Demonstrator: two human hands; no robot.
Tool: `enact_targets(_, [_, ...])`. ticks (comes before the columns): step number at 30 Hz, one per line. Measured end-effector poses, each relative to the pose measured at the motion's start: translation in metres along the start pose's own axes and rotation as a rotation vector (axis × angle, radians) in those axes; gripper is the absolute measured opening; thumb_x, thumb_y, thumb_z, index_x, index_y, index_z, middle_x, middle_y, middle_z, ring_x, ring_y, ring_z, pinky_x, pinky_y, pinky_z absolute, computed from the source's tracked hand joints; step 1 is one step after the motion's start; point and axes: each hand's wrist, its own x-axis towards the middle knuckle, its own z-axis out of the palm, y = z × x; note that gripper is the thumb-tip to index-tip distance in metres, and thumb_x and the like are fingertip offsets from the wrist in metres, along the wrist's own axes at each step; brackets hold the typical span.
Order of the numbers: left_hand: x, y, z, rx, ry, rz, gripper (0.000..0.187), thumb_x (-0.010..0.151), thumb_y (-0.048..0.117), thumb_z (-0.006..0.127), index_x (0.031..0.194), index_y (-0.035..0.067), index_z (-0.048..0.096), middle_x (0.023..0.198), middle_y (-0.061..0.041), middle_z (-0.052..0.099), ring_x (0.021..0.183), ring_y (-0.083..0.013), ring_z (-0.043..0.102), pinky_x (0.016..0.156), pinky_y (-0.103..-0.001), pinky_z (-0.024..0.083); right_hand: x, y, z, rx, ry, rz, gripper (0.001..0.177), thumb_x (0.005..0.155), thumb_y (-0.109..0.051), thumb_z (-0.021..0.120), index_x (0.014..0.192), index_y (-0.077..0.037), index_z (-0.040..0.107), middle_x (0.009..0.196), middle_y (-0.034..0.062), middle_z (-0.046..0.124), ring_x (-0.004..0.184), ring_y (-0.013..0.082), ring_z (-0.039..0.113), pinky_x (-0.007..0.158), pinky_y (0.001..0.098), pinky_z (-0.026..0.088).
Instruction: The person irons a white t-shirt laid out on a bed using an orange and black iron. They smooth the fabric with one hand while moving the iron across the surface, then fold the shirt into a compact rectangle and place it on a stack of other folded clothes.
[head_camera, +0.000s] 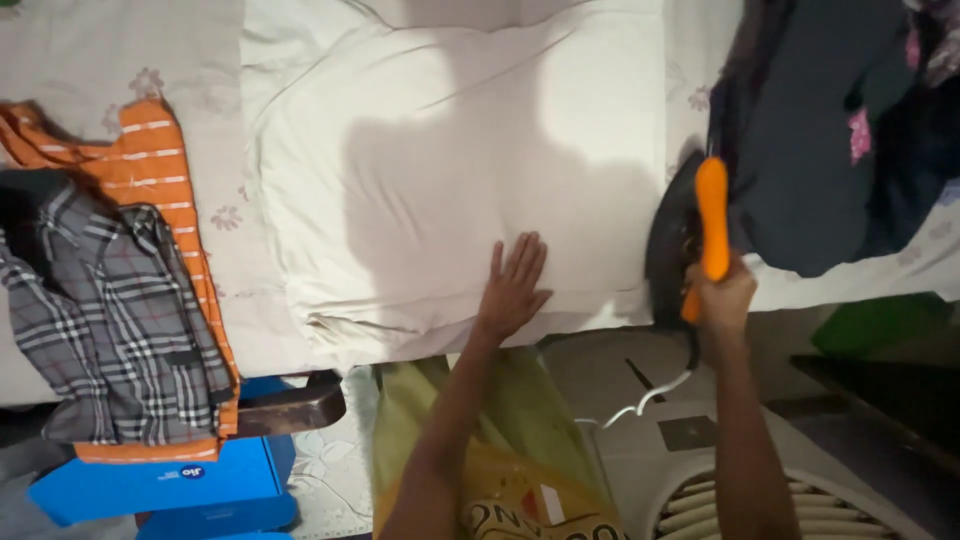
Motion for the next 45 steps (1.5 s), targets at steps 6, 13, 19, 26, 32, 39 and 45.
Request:
enact_targets(6, [-0.017, 0.01, 0.014, 0.02, -0.075, 0.046, 0.081, 0.093, 0.034, 0.056, 0.162, 0.004, 0.025, 0.17, -0.017, 0.017, 0.158, -0.0319, 0.011, 0.126, -0.057, 0.006, 0.024, -0.009, -0.026, -0.593, 0.12, -0.152, 0.06, 0.083, -0.007, 0.084, 0.137, 0.006, 0.059, 0.099, 0.0258, 0.07, 0.088, 0.0342, 0.069, 0.081, 0.046, 0.055])
enact_targets(13, [-0.054, -0.017, 0.015, 0.049, 0.0, 0.043, 0.079, 0.089, 0.013, 0.058, 0.161, 0.001, 0.028, 0.171, -0.016, 0.021, 0.16, -0.0308, 0.015, 0.129, -0.056, 0.011, -0.061, 0.019, 0.072, -0.847, -0.103, -0.729, 0.083, 0.084, -0.019, 0.081, 0.153, -0.004, 0.036, 0.161, 0.0201, 0.03, 0.149, 0.0399, 0.033, 0.122, 0.0572, 0.03])
enact_targets(19, [-0.093, -0.059, 0.01, 0.093, -0.016, -0.007, 0.073, 0.089, 0.007, 0.055, 0.158, -0.001, 0.033, 0.166, -0.022, 0.027, 0.156, -0.0366, 0.02, 0.124, -0.062, 0.015, -0.05, 0.08, 0.088, -1.072, -0.524, -0.661, 0.094, 0.08, -0.024, 0.079, 0.16, -0.02, 0.029, 0.17, 0.0108, 0.023, 0.158, 0.0309, 0.022, 0.126, 0.0524, 0.016])
enact_targets(26, [-0.145, -0.137, 0.033, -0.124, 0.229, -0.359, 0.057, 0.09, -0.01, 0.051, 0.146, 0.003, 0.05, 0.158, -0.022, 0.043, 0.15, -0.0381, 0.037, 0.125, -0.052, 0.027, -0.028, 0.094, 0.053, -0.686, -0.309, -0.725, 0.033, 0.101, -0.007, 0.065, 0.134, -0.012, 0.064, 0.133, 0.0136, 0.066, 0.115, 0.0306, 0.066, 0.106, 0.0412, 0.05])
enact_targets(32, [-0.136, -0.214, -0.052, -0.205, 0.112, -0.602, 0.047, 0.073, -0.014, 0.064, 0.115, 0.006, 0.073, 0.134, -0.015, 0.066, 0.131, -0.0348, 0.058, 0.112, -0.046, 0.045, 0.029, 0.019, 0.055, -0.626, -0.252, -0.56, 0.017, 0.093, -0.006, 0.068, 0.109, -0.004, 0.074, 0.102, 0.0191, 0.074, 0.083, 0.0367, 0.072, 0.078, 0.045, 0.058])
enact_targets(39, [-0.028, -0.314, -0.097, -0.304, 0.302, -0.379, 0.044, 0.072, -0.004, 0.072, 0.115, 0.002, 0.074, 0.12, -0.018, 0.072, 0.108, -0.0384, 0.066, 0.094, -0.045, 0.053, 0.093, -0.025, 0.08, -0.789, -0.186, -0.477, 0.014, 0.095, -0.006, 0.069, 0.107, -0.006, 0.077, 0.095, 0.0185, 0.075, 0.078, 0.0353, 0.073, 0.077, 0.0451, 0.058])
enact_targets(45, [0.032, -0.284, -0.121, 0.26, -0.077, -0.549, 0.067, 0.087, -0.004, 0.058, 0.152, 0.011, 0.052, 0.15, -0.016, 0.054, 0.144, -0.0361, 0.044, 0.122, -0.061, 0.023, 0.083, -0.035, 0.119, -0.952, 0.041, -0.537, 0.044, 0.101, -0.01, 0.06, 0.145, -0.003, 0.059, 0.154, 0.0174, 0.054, 0.148, 0.0344, 0.042, 0.121, 0.0538, 0.032])
